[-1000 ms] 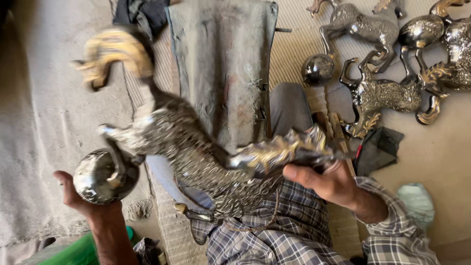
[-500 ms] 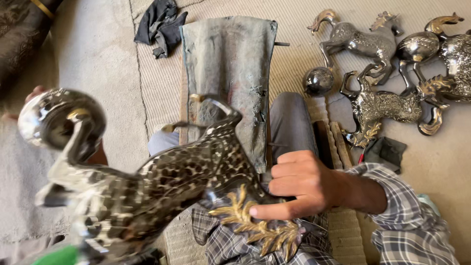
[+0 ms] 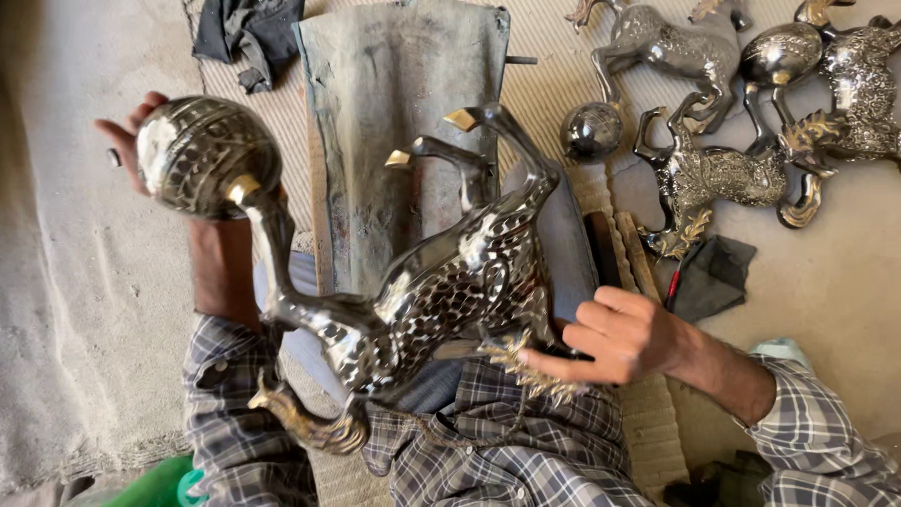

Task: The person uses a chisel and hammer to engrave decorative patterns into a metal horse figurine. They repeatedly tap the chisel along the horse's body and tail, adjusting the chisel position as needed.

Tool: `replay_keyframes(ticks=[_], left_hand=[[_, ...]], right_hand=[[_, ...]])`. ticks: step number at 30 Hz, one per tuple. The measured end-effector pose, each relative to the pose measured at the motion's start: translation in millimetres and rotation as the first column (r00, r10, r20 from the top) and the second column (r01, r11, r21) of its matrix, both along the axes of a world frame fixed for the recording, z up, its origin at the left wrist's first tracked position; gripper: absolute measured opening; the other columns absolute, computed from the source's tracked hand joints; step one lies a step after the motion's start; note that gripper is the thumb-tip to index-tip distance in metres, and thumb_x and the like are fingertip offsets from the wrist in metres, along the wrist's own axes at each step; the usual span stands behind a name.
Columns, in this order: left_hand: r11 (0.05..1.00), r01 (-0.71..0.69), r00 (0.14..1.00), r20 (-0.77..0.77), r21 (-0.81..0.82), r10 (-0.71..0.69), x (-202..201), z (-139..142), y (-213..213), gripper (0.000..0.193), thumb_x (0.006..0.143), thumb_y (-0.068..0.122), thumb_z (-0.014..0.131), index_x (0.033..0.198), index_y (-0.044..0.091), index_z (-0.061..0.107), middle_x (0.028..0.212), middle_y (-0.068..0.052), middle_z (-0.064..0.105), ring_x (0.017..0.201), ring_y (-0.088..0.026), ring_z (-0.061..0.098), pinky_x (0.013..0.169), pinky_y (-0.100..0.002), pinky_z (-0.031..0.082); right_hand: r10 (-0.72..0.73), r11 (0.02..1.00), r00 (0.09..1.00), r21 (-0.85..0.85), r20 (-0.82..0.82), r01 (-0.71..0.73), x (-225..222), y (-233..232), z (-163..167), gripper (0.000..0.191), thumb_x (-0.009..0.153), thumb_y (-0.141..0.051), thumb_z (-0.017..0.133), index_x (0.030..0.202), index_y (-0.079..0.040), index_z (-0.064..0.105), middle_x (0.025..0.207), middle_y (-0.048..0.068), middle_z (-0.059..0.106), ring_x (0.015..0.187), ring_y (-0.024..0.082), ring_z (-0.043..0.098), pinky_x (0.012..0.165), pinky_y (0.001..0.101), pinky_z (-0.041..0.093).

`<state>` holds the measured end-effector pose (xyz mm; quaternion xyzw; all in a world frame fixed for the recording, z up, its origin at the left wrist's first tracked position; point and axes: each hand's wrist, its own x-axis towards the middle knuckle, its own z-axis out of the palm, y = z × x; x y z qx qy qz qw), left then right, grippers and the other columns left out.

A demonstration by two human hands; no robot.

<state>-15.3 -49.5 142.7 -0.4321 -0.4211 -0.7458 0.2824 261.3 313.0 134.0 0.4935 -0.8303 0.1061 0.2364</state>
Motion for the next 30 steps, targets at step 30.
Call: replay_keyframes(ticks=[30], left_hand=[[0.947,-0.322,0.527,0.829,-0.009,0.187,85.7,-92.2,-52.1,0.072,0.101,0.059,0.057,0.143,-0.001,0.052,0.134,-0.019,0.063,0.127,-0.033,0.07,0.108,-0.053,0.06]], right_hand=[[0.397,0.325,0.414,-0.547,0.819,0.772,-179.4,15.0,2.7,0.057,0.115,-0.045,0.059,0.157,-0.006,0.053,0.118,0.003,0.07,0.1,0.011,0.065,0.087,0.0227,0.055]])
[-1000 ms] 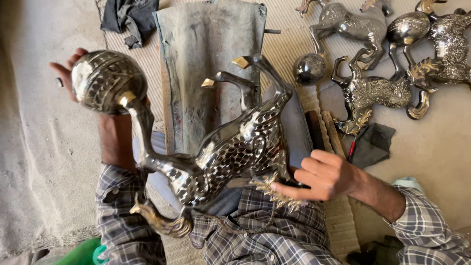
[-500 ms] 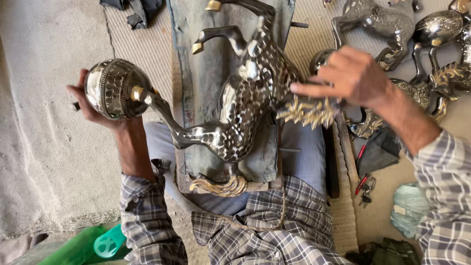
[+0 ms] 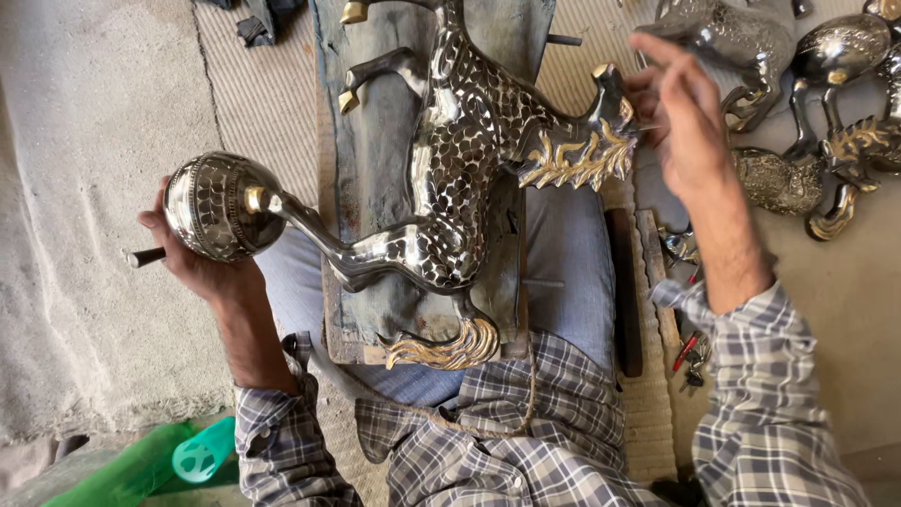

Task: The person uses a chisel and hammer to engrave decorative patterns into a metal horse figurine. They repeatedly tap the chisel along the horse's body and tail, adjusting the chisel position as needed.

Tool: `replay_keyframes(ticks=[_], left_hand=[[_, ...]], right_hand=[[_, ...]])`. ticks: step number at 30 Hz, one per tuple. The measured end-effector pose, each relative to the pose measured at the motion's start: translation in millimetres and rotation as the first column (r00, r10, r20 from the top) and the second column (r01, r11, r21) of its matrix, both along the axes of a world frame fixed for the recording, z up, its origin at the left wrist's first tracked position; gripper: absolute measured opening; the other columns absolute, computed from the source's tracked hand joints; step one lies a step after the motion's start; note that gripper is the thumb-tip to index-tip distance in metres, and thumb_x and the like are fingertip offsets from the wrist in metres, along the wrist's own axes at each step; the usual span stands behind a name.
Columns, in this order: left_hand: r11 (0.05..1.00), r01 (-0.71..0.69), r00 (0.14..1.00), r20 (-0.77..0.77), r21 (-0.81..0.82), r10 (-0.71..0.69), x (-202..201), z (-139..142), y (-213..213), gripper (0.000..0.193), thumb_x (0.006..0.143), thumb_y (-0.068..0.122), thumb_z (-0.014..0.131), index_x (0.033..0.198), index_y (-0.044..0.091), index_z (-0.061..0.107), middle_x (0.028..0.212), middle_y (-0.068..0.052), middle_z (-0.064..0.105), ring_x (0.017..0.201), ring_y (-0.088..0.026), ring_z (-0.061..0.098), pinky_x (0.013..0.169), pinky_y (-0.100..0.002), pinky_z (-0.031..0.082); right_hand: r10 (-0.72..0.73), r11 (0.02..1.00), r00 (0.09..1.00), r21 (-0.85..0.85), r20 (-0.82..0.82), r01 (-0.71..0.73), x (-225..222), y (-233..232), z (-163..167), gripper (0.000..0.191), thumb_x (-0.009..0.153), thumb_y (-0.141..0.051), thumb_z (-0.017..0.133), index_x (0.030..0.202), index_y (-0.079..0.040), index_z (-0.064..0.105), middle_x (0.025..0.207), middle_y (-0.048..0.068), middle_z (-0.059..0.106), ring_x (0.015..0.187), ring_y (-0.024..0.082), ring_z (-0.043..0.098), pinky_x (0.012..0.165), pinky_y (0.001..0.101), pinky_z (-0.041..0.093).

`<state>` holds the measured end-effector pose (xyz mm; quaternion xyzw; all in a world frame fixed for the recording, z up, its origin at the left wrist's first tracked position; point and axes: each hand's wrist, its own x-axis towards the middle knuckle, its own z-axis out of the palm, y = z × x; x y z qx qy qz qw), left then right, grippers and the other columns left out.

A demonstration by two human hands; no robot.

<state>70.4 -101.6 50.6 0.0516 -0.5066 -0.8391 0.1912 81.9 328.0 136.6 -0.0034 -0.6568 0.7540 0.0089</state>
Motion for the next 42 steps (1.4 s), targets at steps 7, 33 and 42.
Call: replay_keyframes(ticks=[7,33,42], left_hand=[[0.997,0.038,0.998,0.036,0.07,-0.041,17.4,-12.5,5.7,0.07,0.102,0.056,0.057,0.145,0.002,0.052,0.133,-0.018,0.064,0.125,-0.03,0.069,0.111,-0.05,0.063],[0.996,-0.083,0.996,0.035,0.035,0.082,49.7,-32.7,-14.5,0.053,0.107,0.042,0.063,0.134,-0.004,0.06,0.122,-0.019,0.071,0.11,-0.027,0.075,0.099,-0.042,0.066],[0.601,-0.456,0.864,-0.165,-0.656,0.476,55.8,-29.4,-53.0,0.03,0.112,0.016,0.065,0.095,-0.008,0.073,0.08,-0.013,0.069,0.053,-0.008,0.043,0.056,-0.031,0.045]], right_hand=[[-0.035,0.993,0.993,0.109,-0.117,0.048,16.4,-1.4,-23.6,0.065,0.113,-0.048,0.051,0.158,-0.001,0.046,0.138,0.006,0.052,0.126,0.014,0.05,0.113,0.032,0.047],[-0.215,0.934,0.881,0.176,-0.422,0.312,155.8,-29.6,-101.4,0.045,0.114,-0.019,0.058,0.15,-0.018,0.03,0.11,0.011,0.057,0.084,0.019,0.063,0.066,0.0321,0.064],[0.551,0.612,0.835,0.678,0.003,-0.407,274.3,-77.4,-113.7,0.028,0.085,-0.011,0.075,0.112,-0.007,0.075,0.104,0.009,0.073,0.096,0.02,0.069,0.077,0.0352,0.062]])
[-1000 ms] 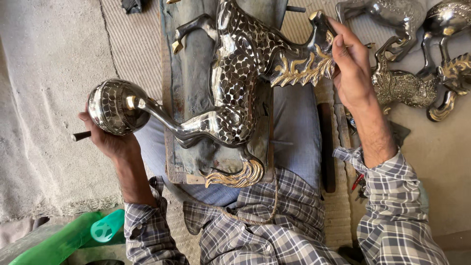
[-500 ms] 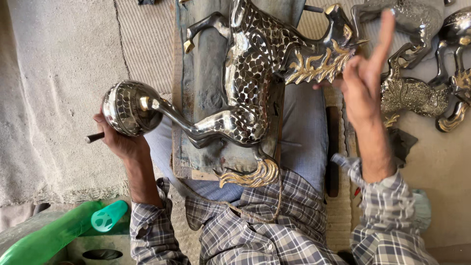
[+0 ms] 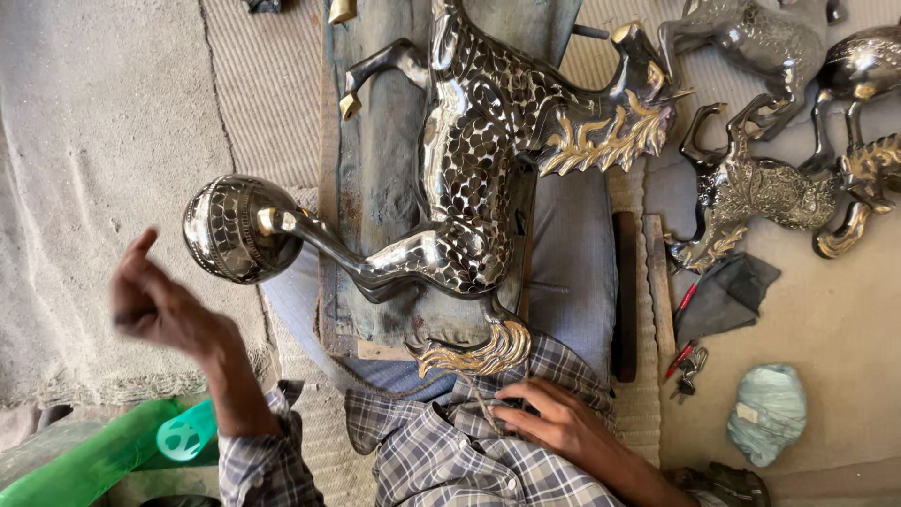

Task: The person uses a chisel and hammer to engrave decorative patterns into a metal horse figurine. They repeatedly tap the chisel along the horse's body and tail, adjusting the chisel position as needed.

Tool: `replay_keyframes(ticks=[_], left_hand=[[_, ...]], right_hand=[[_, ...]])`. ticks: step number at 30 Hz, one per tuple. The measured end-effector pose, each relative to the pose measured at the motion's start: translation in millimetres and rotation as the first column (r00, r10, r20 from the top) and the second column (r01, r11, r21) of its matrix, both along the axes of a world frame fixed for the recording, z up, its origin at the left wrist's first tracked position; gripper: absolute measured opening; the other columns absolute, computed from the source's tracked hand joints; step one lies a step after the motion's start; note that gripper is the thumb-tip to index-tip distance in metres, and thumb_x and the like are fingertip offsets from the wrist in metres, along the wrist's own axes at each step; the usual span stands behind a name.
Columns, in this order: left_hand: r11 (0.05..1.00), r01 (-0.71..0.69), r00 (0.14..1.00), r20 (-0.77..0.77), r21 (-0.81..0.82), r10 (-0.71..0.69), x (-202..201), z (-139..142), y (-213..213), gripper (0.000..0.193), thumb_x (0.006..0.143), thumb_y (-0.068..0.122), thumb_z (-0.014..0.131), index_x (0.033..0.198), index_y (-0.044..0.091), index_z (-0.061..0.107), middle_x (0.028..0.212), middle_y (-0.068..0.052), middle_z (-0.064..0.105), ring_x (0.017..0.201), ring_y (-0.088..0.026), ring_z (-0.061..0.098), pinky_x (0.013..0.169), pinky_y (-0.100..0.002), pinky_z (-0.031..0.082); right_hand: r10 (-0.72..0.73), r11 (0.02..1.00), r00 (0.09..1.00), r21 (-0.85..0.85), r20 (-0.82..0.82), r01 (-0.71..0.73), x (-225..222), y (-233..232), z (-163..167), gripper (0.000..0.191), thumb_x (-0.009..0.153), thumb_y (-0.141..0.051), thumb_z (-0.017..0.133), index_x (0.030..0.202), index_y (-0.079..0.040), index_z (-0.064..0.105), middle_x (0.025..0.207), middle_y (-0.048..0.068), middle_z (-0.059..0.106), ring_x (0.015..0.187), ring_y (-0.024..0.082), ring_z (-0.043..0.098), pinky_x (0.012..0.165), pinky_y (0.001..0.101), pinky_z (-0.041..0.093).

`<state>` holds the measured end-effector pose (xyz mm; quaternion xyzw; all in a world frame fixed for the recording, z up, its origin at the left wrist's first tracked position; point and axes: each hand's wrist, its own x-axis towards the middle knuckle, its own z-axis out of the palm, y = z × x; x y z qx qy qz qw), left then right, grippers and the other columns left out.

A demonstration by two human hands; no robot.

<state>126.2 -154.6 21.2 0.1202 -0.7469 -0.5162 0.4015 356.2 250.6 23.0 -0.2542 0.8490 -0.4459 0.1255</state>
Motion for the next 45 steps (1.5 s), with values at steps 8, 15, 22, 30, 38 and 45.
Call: replay_keyframes(ticks=[8,15,22,30,38,45], left_hand=[[0.428,0.798,0.579,0.343,-0.425,-0.74,99.8,15.5,62.9,0.034,0.094,0.04,0.053,0.088,0.02,0.079,0.054,0.01,0.055,0.042,-0.005,0.048,0.038,-0.023,0.037],[-0.081,0.964,-0.21,0.533,0.255,-0.82,139.3,32.8,76.9,0.033,0.086,0.023,0.071,0.114,0.007,0.077,0.102,-0.012,0.08,0.073,-0.026,0.078,0.066,-0.04,0.064],[0.719,0.667,0.023,0.96,0.194,-0.28,108.5,28.3,-65.6,0.041,0.076,-0.011,0.063,0.103,0.013,0.082,0.097,-0.003,0.085,0.075,-0.019,0.075,0.067,-0.032,0.066],[0.724,0.666,0.634,0.647,-0.178,-0.424,-70.9,41.8,-39.7,0.043,0.121,0.013,0.056,0.079,0.007,0.06,0.063,-0.005,0.053,0.05,-0.006,0.042,0.041,-0.021,0.028],[0.588,0.717,0.314,0.579,0.375,-0.753,-91.4,56.4,0.0,0.036,0.112,0.032,0.059,0.085,0.011,0.067,0.071,-0.001,0.064,0.057,-0.003,0.052,0.053,-0.021,0.045],[0.633,0.745,0.236,0.803,0.213,-0.548,-75.3,41.0,-31.4,0.021,0.107,0.025,0.06,0.102,0.006,0.068,0.08,-0.005,0.068,0.064,-0.003,0.058,0.06,-0.022,0.048]], right_hand=[[0.188,0.982,0.982,-0.025,0.014,-0.187,-30.6,-7.7,39.9,0.026,0.09,-0.014,0.078,0.115,-0.012,0.078,0.091,0.0,0.07,0.08,0.016,0.059,0.07,0.0393,0.045],[0.137,0.889,0.974,-0.412,-0.179,-0.201,-69.0,-1.9,90.1,0.024,0.093,-0.002,0.066,0.114,-0.011,0.074,0.085,-0.002,0.065,0.072,0.012,0.058,0.07,0.0369,0.045],[-0.29,0.956,0.867,-0.158,-0.406,0.246,-103.2,38.0,73.3,0.012,0.092,-0.004,0.075,0.103,-0.01,0.077,0.066,-0.007,0.059,0.051,0.004,0.042,0.04,0.026,0.027],[-0.589,0.774,0.685,-0.053,-0.43,0.631,-170.1,49.4,43.9,0.018,0.097,-0.003,0.081,0.115,-0.004,0.077,0.079,0.004,0.065,0.06,0.008,0.05,0.049,0.0292,0.033],[-0.555,0.831,0.83,0.0,-0.059,0.556,-168.2,27.2,37.2,0.017,0.092,-0.007,0.077,0.108,-0.007,0.077,0.092,0.005,0.075,0.076,0.01,0.067,0.061,0.0249,0.048],[-0.592,0.743,0.769,-0.207,0.24,0.636,-201.1,2.7,56.6,0.027,0.092,0.002,0.069,0.119,-0.001,0.072,0.096,0.006,0.075,0.08,0.009,0.07,0.065,0.0221,0.055]])
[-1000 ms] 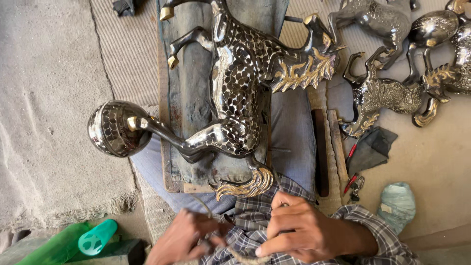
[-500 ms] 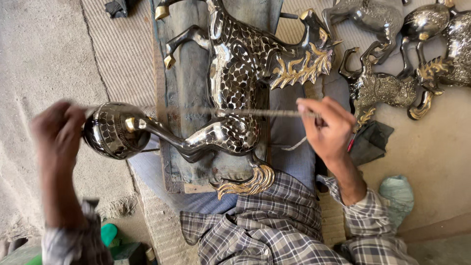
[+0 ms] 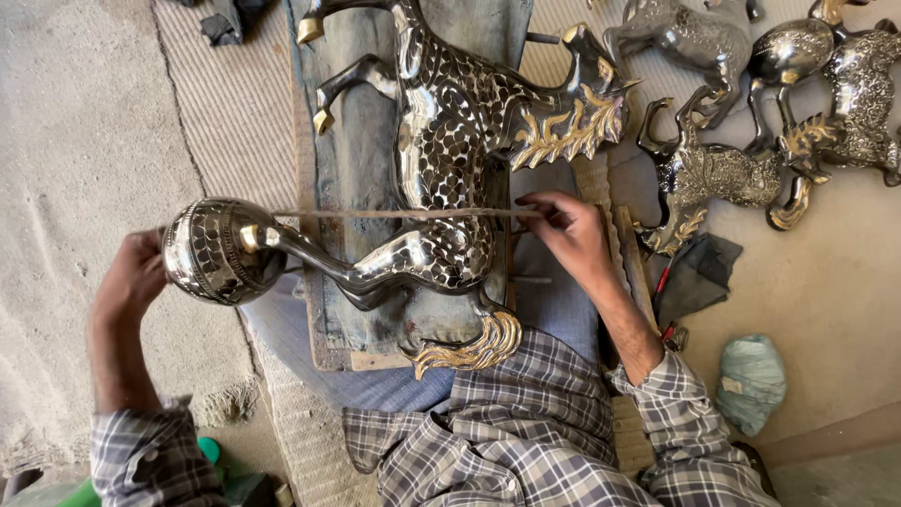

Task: The person uses a chisel and hammer to engrave decorative patterns into a metal horse figurine. They repeatedly tap the chisel along the horse's body and tail, adjusting the chisel position as needed.

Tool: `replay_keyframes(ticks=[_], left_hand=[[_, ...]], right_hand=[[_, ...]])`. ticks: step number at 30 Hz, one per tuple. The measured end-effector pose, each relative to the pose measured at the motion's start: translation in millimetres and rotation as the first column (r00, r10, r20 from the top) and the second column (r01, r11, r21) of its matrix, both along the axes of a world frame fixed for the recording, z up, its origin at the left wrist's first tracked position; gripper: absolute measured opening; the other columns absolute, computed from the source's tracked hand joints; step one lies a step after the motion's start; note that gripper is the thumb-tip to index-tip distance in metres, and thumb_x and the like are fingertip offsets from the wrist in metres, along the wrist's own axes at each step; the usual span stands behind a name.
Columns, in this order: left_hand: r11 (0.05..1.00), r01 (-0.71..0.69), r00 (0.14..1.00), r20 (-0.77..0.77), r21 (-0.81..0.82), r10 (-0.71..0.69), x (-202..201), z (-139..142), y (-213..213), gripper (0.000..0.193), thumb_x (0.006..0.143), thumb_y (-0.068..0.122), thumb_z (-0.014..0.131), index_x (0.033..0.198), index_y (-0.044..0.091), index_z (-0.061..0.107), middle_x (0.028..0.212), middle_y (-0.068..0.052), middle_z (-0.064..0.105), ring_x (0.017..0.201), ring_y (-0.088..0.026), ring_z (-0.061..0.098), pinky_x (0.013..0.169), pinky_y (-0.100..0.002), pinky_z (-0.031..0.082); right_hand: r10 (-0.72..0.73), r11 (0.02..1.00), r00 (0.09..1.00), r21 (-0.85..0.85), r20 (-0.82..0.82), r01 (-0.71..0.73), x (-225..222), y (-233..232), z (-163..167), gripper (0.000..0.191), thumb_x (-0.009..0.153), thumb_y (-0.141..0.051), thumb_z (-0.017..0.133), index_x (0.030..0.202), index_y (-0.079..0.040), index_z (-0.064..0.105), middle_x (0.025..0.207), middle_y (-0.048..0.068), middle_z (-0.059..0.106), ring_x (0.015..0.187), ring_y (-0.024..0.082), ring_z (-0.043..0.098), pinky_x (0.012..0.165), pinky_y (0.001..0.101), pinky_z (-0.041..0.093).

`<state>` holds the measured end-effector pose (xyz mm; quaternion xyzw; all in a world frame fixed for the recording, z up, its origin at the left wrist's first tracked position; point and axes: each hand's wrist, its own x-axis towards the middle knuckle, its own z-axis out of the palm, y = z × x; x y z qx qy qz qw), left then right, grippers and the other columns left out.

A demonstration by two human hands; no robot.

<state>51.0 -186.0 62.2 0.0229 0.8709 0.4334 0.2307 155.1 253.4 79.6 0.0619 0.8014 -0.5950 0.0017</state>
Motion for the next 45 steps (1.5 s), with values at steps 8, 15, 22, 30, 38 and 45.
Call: replay_keyframes(ticks=[8,15,22,30,38,45], left_hand=[[0.972,-0.204,0.964,-0.197,-0.115,0.179,10.4,1.0,-14.3,0.029,0.113,0.032,0.062,0.114,0.006,0.075,0.085,-0.008,0.07,0.056,-0.007,0.042,0.048,-0.024,0.029],[0.956,0.019,0.847,-0.513,0.292,0.14,-13.2,48.8,12.5,0.022,0.115,0.029,0.067,0.121,0.01,0.075,0.071,-0.005,0.055,0.048,-0.002,0.034,0.043,-0.016,0.021],[0.636,0.417,0.262,-0.585,-0.649,-0.768,45.3,48.4,74.8,0.032,0.09,0.044,0.072,0.101,0.015,0.079,0.094,-0.001,0.077,0.067,-0.014,0.067,0.044,-0.026,0.051],[0.649,0.369,0.294,-0.579,-0.666,-0.761,56.9,13.5,61.1,0.034,0.088,0.049,0.07,0.103,0.019,0.077,0.097,0.0,0.076,0.081,-0.017,0.072,0.059,-0.03,0.058],[0.716,0.295,0.399,-0.6,-0.632,-0.694,80.4,3.2,56.5,0.046,0.085,0.057,0.075,0.106,0.016,0.077,0.101,-0.001,0.077,0.084,-0.017,0.073,0.06,-0.033,0.059],[0.925,0.232,0.781,-0.509,-0.3,-0.361,95.8,43.9,97.7,0.07,0.092,0.042,0.064,0.143,-0.005,0.064,0.112,-0.011,0.064,0.074,-0.011,0.063,0.044,-0.028,0.048]], right_hand=[[-0.067,0.996,0.998,0.053,0.009,0.067,-18.7,-18.6,10.3,0.02,0.096,0.001,0.063,0.114,0.001,0.072,0.094,0.007,0.073,0.069,0.01,0.064,0.056,0.0233,0.05],[-0.283,0.879,0.959,-0.407,-0.024,0.25,-41.9,-0.6,14.6,0.027,0.1,-0.008,0.049,0.125,-0.005,0.059,0.113,0.005,0.071,0.1,0.018,0.072,0.089,0.0373,0.063],[-0.313,0.949,0.948,0.01,-0.052,0.314,-42.8,0.7,-1.1,0.023,0.111,-0.012,0.057,0.128,-0.002,0.069,0.109,0.011,0.063,0.101,0.02,0.054,0.089,0.0392,0.046],[-0.219,0.973,0.973,-0.055,0.067,0.223,-17.1,38.5,-18.1,0.032,0.115,-0.023,0.046,0.138,-0.004,0.058,0.126,0.004,0.062,0.118,0.016,0.057,0.102,0.0298,0.046],[-0.379,0.863,0.925,0.352,-0.026,0.364,71.6,57.6,-25.4,0.058,0.092,0.016,0.054,0.147,-0.006,0.058,0.126,0.014,0.068,0.112,0.025,0.069,0.098,0.0369,0.056],[-0.14,0.546,0.982,0.818,-0.126,0.183,121.5,58.3,-69.1,0.062,0.097,0.014,0.051,0.157,0.0,0.047,0.15,0.032,0.053,0.131,0.047,0.058,0.106,0.052,0.051]])
